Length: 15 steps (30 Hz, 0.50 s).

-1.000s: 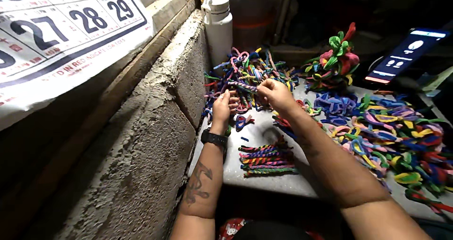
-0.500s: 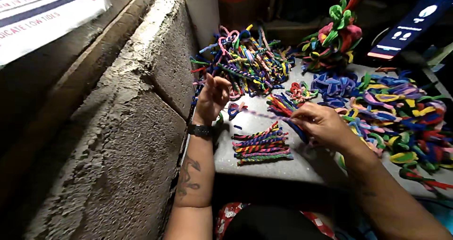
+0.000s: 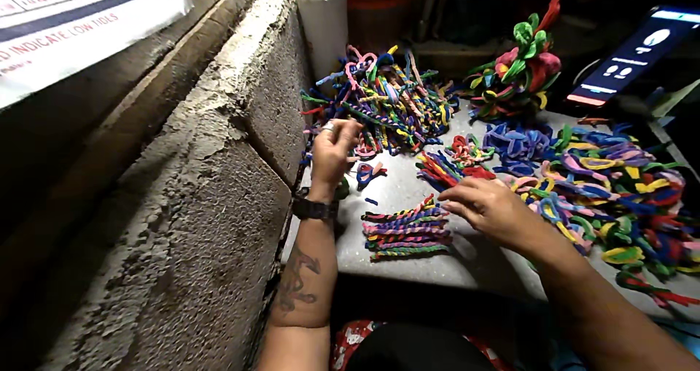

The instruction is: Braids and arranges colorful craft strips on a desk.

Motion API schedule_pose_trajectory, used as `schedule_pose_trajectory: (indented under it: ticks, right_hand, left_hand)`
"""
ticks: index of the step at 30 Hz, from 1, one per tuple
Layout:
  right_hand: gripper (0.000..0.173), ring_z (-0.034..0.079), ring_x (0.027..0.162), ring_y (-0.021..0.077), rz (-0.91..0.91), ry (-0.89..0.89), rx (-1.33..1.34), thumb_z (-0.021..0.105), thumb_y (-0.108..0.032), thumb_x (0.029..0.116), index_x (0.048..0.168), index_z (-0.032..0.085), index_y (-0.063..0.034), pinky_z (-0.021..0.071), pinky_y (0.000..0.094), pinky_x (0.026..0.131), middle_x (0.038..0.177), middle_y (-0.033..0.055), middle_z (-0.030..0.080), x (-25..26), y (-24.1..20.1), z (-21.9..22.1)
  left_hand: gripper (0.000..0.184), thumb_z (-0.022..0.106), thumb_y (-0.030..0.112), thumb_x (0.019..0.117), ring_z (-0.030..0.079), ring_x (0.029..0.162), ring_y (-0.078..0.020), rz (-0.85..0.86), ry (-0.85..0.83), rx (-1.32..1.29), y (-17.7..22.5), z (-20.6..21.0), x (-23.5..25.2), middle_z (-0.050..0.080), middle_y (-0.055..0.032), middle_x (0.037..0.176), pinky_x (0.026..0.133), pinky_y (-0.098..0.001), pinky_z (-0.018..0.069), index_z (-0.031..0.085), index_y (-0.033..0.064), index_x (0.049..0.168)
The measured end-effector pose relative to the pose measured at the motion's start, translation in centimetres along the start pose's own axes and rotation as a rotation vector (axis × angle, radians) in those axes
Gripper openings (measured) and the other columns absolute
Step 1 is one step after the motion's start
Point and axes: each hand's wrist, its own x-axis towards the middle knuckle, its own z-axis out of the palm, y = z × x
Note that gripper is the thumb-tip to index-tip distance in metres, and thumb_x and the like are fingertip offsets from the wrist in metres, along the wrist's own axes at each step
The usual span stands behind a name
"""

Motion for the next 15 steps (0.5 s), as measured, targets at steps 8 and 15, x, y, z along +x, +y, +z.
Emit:
schedule_pose_trajectory:
  ticks: [8,15]
  right_hand:
    - [0.017,0.068,0.088,0.0308,-0.074,-0.035,-0.048,0.070,-0.021,0.0963,0.106,0.077,-0.0087,0.0525,0.0570,0.080,0.096,0.0115,0.070,4.9,-1.4,-0.7]
    - [0.038,0.068,0.095,0.0366,0.009,-0.231,0.092,0.076,-0.013,0.0920,0.127,0.066,-0.0013,0.0573,0.0552,0.086,0.127,0.0236,0.061,11.9,0.0,3.5]
  left_hand:
    - [0.021,0.070,0.026,0.0964,0.067,0.105,-0.0321,0.297,-0.394,0.825,-1.2,2.7,-1.6,0.072,-0.0134,0.109,0.102,-0.0585,0.0451,0.078,0.0075,0.103]
    - [0.025,0.058,0.017,0.1030,0.066,0.091,-0.0118,0.563,0.157,0.308,-0.4,-0.7,-0.6,0.070,-0.0086,0.094,0.087,-0.0301,0.0547,0.074,-0.0013,0.098]
